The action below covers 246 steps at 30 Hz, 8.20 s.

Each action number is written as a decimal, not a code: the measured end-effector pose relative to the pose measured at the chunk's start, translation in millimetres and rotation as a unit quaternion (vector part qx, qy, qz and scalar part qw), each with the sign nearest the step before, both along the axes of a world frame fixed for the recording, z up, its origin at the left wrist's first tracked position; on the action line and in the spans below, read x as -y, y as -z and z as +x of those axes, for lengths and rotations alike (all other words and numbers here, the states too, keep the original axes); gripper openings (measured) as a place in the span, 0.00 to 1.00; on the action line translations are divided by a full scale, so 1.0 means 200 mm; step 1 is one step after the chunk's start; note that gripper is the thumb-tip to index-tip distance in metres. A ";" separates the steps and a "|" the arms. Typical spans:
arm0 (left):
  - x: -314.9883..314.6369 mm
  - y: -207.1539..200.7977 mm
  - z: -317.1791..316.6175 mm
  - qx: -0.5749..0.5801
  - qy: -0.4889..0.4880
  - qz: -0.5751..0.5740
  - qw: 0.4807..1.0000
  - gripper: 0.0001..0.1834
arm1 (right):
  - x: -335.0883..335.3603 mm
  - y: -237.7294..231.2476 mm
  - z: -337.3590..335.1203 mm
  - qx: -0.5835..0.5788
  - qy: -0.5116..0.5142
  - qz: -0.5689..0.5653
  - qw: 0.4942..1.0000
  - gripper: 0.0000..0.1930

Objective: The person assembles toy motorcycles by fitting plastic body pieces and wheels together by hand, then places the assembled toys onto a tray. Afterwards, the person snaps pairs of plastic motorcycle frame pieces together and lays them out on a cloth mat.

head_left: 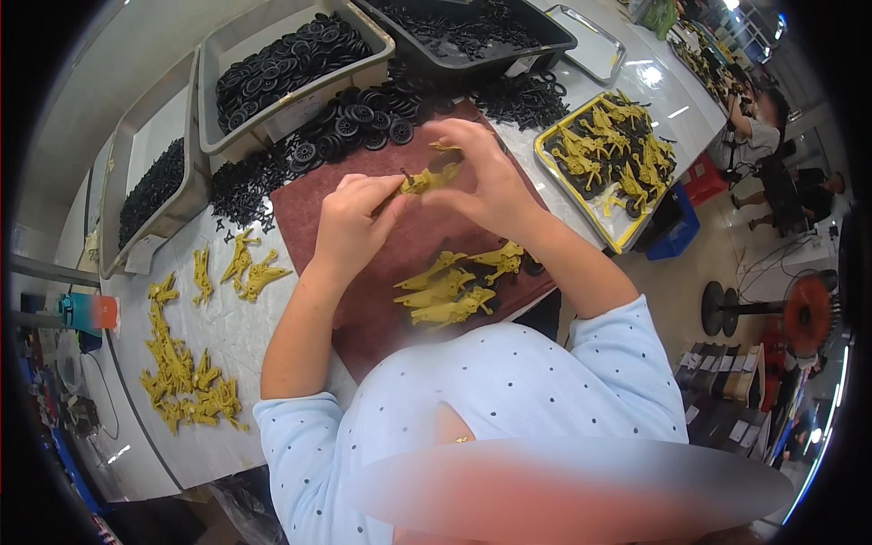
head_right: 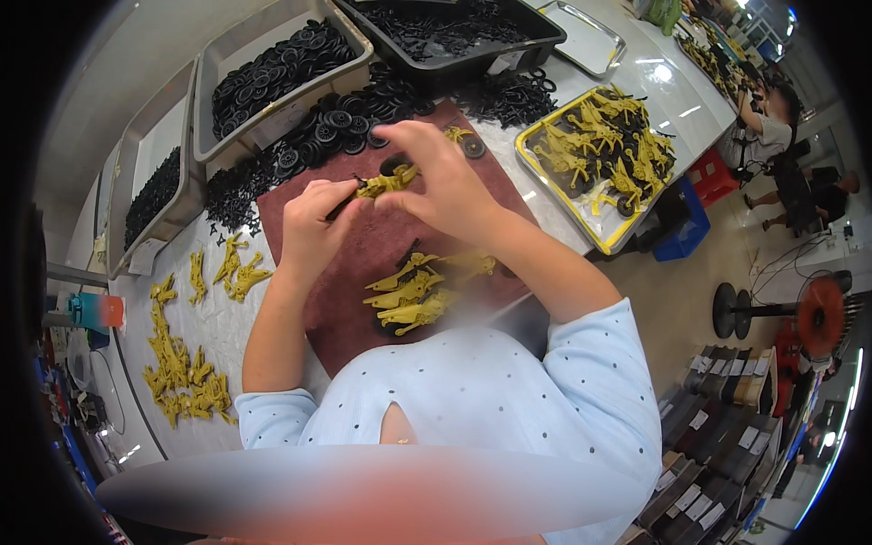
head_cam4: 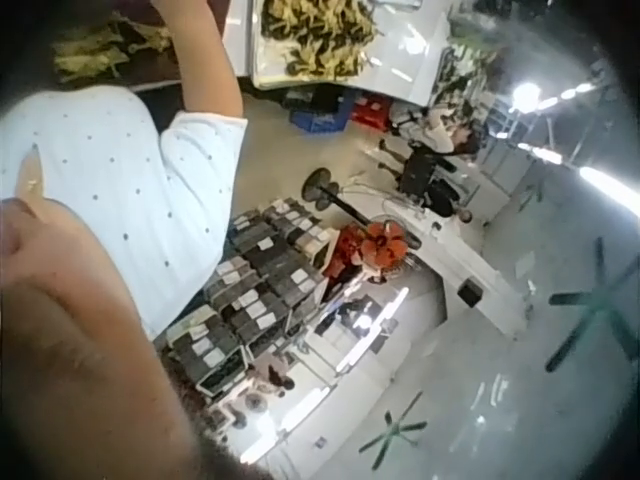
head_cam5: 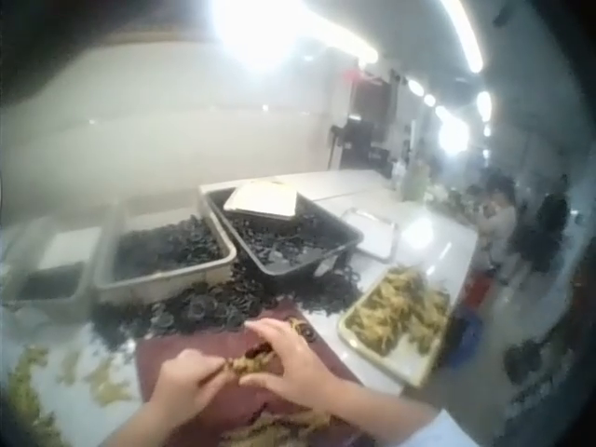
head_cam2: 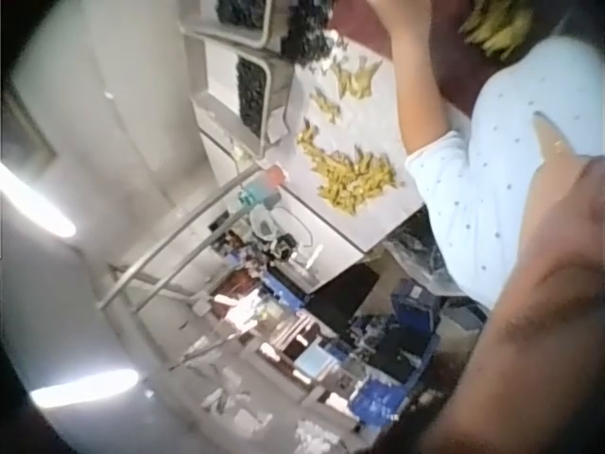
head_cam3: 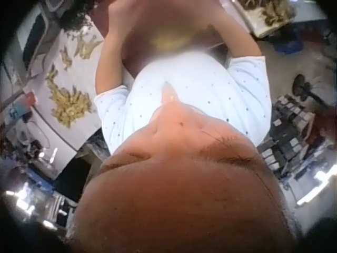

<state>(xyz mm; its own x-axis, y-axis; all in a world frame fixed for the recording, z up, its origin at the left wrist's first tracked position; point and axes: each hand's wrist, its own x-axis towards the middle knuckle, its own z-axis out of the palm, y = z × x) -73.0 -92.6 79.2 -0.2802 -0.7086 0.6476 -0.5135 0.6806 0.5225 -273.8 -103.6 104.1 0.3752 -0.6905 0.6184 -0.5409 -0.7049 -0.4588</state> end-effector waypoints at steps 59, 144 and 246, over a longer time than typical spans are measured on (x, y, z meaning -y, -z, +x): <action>-0.15 -0.03 -0.17 -0.113 0.046 0.054 0.991 0.15 | -0.22 0.09 -0.15 0.207 -0.042 0.185 0.960 0.21; 0.35 -0.02 -0.49 0.058 0.064 0.171 0.982 0.24 | 0.44 0.21 -0.42 0.168 0.023 0.323 0.931 0.14; -0.12 0.00 -0.25 -0.034 -0.027 0.004 0.999 0.14 | 0.03 0.23 -0.23 0.255 -0.235 0.243 0.906 0.15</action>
